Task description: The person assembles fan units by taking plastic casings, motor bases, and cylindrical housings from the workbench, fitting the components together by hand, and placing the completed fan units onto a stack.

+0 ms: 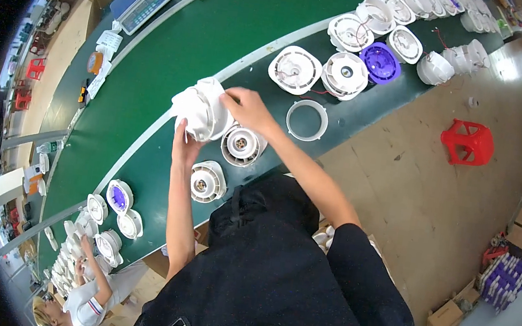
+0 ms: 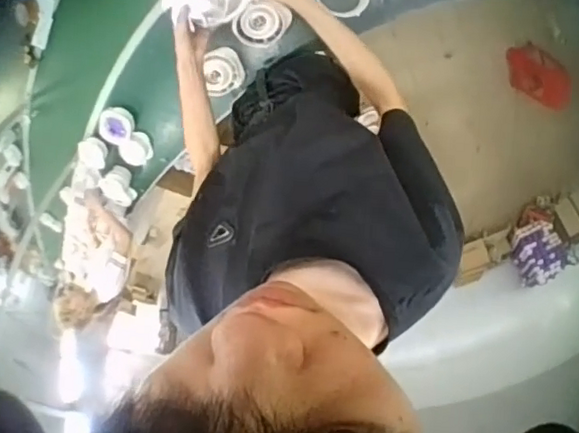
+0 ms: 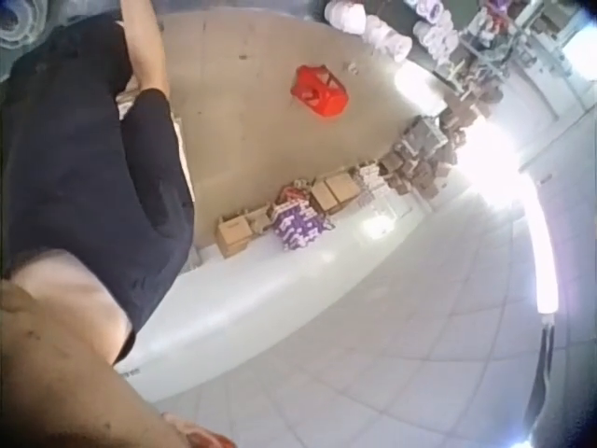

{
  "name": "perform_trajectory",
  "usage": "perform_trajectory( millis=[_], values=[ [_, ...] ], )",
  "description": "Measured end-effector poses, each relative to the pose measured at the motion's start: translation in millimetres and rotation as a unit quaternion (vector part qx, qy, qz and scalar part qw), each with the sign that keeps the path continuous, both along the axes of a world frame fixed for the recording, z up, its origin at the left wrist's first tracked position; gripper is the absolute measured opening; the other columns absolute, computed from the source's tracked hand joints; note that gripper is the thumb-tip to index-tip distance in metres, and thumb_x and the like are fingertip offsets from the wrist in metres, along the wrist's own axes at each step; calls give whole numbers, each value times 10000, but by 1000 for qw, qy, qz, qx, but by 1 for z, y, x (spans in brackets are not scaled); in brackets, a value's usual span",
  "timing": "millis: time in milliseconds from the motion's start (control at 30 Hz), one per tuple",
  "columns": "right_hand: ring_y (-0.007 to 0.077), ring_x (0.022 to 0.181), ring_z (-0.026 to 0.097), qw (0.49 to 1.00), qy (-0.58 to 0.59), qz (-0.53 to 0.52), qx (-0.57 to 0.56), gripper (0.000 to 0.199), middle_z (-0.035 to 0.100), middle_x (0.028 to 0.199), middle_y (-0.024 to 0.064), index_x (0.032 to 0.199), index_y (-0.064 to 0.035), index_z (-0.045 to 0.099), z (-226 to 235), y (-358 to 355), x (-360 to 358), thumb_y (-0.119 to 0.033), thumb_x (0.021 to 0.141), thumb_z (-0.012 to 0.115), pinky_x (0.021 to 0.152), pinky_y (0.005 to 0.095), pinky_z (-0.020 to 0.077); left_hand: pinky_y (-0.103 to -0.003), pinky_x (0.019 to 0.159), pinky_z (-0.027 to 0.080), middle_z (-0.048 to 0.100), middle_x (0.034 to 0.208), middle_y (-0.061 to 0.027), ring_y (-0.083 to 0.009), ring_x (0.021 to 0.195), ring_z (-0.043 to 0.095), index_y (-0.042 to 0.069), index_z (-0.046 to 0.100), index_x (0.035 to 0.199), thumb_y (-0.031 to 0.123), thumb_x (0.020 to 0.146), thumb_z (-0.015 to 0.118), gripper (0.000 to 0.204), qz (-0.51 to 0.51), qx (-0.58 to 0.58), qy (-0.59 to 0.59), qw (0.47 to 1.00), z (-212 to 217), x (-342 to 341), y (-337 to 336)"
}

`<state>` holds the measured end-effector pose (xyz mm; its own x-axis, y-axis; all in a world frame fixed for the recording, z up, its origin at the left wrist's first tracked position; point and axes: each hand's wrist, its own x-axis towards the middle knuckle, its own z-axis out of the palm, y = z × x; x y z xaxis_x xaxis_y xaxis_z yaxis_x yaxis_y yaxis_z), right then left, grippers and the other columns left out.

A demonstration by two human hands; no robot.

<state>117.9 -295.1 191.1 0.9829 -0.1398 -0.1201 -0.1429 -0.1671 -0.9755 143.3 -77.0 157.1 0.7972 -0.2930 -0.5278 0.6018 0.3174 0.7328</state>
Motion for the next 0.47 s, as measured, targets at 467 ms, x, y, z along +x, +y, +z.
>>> perform_trajectory(
  millis=[467],
  values=[
    [318,1087,559,848,96,64,-518,489,605,1179,134,1142,-110,569,-99,-103,31,-285,727,760,874,482,392,-677,1057,237,290,1548,-160,-436,1367,345,208,214,1532,549,852,609,857,-79,534,-273,797,-150,79,27]
  ],
)
